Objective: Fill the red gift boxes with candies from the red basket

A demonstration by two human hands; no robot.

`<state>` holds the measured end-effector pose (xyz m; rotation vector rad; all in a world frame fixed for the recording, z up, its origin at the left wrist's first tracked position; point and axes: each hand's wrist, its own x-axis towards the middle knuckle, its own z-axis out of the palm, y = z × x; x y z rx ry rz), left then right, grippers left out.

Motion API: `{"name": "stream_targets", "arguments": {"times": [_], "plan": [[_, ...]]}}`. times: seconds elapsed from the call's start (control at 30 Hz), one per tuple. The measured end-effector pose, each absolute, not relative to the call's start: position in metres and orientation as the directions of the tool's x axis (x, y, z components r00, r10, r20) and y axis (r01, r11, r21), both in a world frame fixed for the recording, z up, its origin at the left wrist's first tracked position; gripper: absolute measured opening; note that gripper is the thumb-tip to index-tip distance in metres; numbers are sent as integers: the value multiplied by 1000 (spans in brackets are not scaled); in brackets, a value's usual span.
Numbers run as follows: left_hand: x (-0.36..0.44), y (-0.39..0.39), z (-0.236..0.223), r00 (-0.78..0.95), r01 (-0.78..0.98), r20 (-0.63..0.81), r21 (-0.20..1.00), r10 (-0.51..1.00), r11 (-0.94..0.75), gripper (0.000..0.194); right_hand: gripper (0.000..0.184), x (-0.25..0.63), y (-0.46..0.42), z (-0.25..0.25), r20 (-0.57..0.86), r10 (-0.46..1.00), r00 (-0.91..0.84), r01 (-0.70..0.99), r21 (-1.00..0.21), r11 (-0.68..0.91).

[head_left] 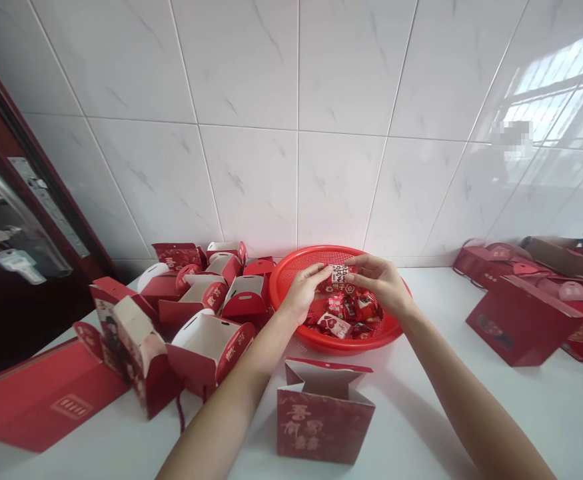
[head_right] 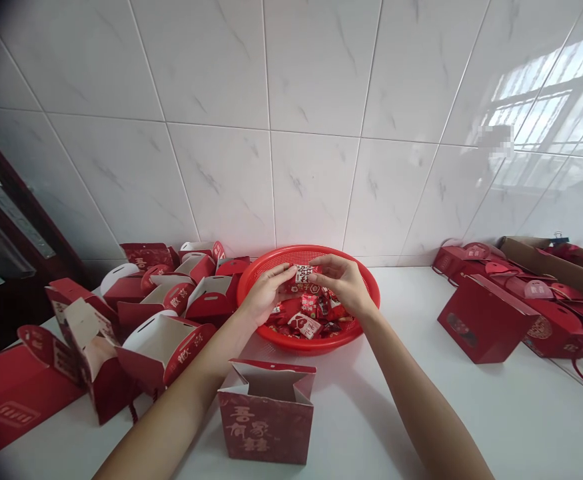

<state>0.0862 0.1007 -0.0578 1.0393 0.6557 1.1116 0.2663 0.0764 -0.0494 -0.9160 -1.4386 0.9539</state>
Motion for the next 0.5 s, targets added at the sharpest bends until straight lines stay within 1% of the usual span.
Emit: {"name": "stream_targets", "arguments": {"times": [0.13,0.27,0.37,0.43,0.47,0.5], "plan": [[87,99,-56,330,-374,76,926,941,57,38,33,267,78,-52,378,924,-66,-7,-926,378],[89,93,-54,336,-298,87,954,938,18,40,34,268,79,-53,380,922,-71,23,-924,382],[91,93,-54,309,-306,92,952,947,8,38,38,268,80,-53,364,928,-79,63,-927,369],[91,94,-54,243,-345,88,939,966,1,37,41,271,81,-52,352,934,-65,122,-926,358],[91,95,-54,194,-363,81,932,978,-5,35,40,273,82,-52,345,937,-58,183,-919,350],[91,96,-54,142,-376,71,926,987,-13,33,38,276,82,-51,332,940,-73,289,-895,339]]}}
